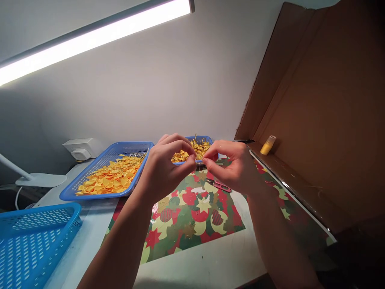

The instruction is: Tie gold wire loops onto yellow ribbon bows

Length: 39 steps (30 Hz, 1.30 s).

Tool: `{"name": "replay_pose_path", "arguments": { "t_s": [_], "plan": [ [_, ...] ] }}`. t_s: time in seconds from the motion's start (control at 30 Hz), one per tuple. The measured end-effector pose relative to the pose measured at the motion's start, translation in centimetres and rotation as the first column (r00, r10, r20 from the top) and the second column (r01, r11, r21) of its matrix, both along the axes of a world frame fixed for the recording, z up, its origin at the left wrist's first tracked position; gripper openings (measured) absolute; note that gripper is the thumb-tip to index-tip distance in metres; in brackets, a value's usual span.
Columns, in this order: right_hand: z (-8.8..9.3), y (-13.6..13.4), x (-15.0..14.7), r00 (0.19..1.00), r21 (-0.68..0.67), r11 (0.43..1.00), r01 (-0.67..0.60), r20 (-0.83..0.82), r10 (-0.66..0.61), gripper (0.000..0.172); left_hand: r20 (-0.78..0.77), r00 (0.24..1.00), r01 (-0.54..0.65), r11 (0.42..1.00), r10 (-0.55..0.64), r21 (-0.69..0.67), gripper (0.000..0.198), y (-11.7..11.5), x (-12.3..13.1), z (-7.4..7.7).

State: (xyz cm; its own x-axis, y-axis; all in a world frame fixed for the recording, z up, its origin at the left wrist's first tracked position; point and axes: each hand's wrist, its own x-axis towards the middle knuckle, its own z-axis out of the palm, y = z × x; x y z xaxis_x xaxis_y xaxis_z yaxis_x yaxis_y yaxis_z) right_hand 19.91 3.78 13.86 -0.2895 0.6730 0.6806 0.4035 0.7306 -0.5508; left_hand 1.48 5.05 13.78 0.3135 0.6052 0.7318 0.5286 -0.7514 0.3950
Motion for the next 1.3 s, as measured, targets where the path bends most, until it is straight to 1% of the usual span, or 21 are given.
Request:
{"name": "replay_pose_path", "arguments": {
  "t_s": [0.1,0.27,0.47,0.6,0.8,1.0,1.17,1.3],
  "plan": [
    [0.12,-0.01,0.15,1.0,-0.039,0.999,0.009,0.015,-0.009,0.014,0.026,0.999,0.024,0.998,-0.022,-0.066,0.012,0.02,0.01,-0.01],
    [0.19,-0.13,0.22,0.999,-0.114,0.993,-0.01,0.047,0.016,0.011,0.026,0.999,0.03,0.993,-0.027,-0.112,0.013,0.01,0.09,-0.07],
    [-0.22,0.09,-0.21,0.999,-0.044,0.998,0.04,0.017,-0.04,0.015,0.007,0.999,0.045,0.993,-0.044,-0.107,0.013,0.05,0.15,-0.16],
    [-0.2,0.19,-0.28,0.999,-0.02,0.999,0.049,-0.002,-0.049,0.015,0.01,1.0,0.025,0.995,-0.024,-0.097,0.013,0.08,0.36,-0.23],
    [-0.1,0.22,-0.21,0.998,0.005,0.998,0.062,0.008,-0.063,0.015,0.029,0.999,-0.013,0.992,0.017,-0.129,0.013,0.07,0.42,-0.18],
    [-0.18,0.25,-0.38,0.997,0.018,0.997,0.075,-0.03,-0.075,0.015,0.037,0.999,-0.011,0.987,0.017,-0.158,0.013,0.17,0.37,-0.15],
    [-0.2,0.29,-0.3,0.996,-0.005,0.997,0.074,-0.056,-0.074,0.014,0.051,0.999,-0.003,0.985,0.012,-0.173,0.013,0.04,0.33,-0.12],
    [-0.07,0.3,0.14,0.999,-0.08,0.996,0.048,-0.013,-0.05,0.013,0.052,0.999,0.017,0.983,-0.008,-0.181,0.014,0.02,0.33,-0.12]
  ]
}}
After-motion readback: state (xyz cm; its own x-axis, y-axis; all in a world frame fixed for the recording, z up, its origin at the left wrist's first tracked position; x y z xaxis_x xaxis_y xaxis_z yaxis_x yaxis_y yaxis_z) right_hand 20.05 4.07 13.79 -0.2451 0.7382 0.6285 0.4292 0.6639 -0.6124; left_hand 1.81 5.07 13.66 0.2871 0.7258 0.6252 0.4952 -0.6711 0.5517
